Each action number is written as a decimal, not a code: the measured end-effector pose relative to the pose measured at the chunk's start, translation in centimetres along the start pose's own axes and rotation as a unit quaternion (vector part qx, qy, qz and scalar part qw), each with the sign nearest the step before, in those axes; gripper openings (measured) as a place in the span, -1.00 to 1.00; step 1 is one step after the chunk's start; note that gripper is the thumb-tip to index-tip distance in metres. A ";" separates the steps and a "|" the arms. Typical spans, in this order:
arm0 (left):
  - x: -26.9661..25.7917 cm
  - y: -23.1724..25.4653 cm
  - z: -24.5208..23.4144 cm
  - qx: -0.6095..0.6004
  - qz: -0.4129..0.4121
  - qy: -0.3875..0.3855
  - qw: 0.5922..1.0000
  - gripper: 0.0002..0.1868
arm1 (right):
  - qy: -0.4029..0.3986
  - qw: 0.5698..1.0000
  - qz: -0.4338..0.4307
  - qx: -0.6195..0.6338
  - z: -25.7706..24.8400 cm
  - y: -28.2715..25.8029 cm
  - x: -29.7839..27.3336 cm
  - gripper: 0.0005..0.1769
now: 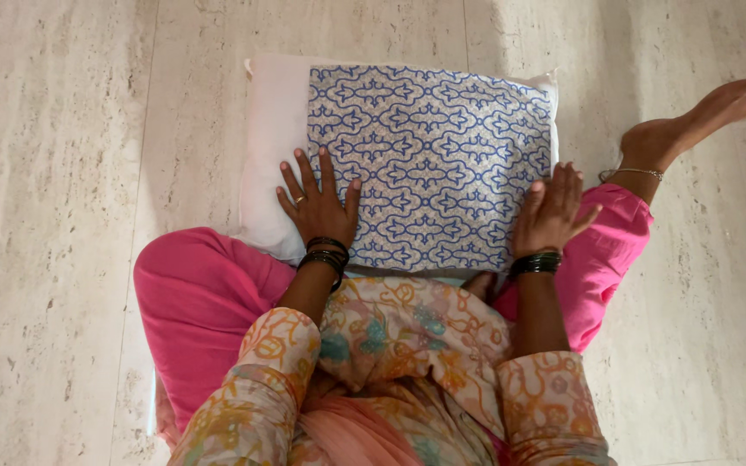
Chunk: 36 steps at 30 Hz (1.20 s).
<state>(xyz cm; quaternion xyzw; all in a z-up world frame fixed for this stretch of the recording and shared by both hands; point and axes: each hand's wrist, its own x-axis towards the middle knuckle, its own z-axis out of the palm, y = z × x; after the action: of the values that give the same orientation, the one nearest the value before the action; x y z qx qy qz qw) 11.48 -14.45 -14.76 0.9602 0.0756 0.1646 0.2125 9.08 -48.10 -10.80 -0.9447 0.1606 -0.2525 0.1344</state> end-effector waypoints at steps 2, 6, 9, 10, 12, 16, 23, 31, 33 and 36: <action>-0.1 0.0 0.0 0.004 0.003 0.007 1.000 -0.22 | -0.020 0.997 -0.078 0.018 -0.1 -2.9 -1.7 -0.38; 0.0 -0.2 -0.2 -0.006 0.002 0.009 1.000 -0.22 | -0.128 0.962 -0.232 0.065 0.1 -7.5 -4.1 -0.33; -0.3 -0.1 -0.4 -0.014 0.007 0.016 1.000 -0.23 | -0.169 0.961 -0.215 0.043 0.2 -8.1 -3.0 -0.29; -0.3 0.0 -0.6 -0.014 0.009 0.016 1.000 -0.24 | -0.180 0.965 -0.192 0.021 0.2 -7.8 -1.9 -0.28; -0.2 0.3 -1.3 -0.018 0.011 0.013 1.000 -0.24 | -0.186 0.974 -0.127 0.001 -0.2 -6.8 -0.4 -0.24; 0.5 1.6 -3.1 -0.056 -0.037 -0.044 0.997 -0.23 | -0.167 0.986 0.022 -0.006 -0.3 -5.1 0.9 -0.18; -0.1 8.0 -3.4 -0.016 0.077 -0.018 0.997 -0.22 | -0.116 0.990 0.079 -0.007 1.8 -4.9 -0.4 -0.21; -4.2 17.4 1.1 -0.019 0.333 -0.144 0.932 -0.13 | -0.116 0.990 0.074 -0.015 4.5 -2.4 -0.7 -0.28; -3.2 17.4 2.1 0.012 0.352 -0.146 0.925 -0.13 | -0.111 0.991 0.068 -0.015 4.8 -2.3 -1.0 -0.28; 0.2 16.4 3.4 0.042 0.344 -0.126 0.930 -0.17 | -0.099 0.994 0.046 -0.017 4.5 -2.9 -1.6 -0.25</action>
<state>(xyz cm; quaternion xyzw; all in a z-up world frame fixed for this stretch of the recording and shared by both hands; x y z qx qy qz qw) 14.13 -30.45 -10.52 0.9483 -0.2796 0.1021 0.1102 10.78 -44.05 -14.34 -0.9588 0.1936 -0.1487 0.1454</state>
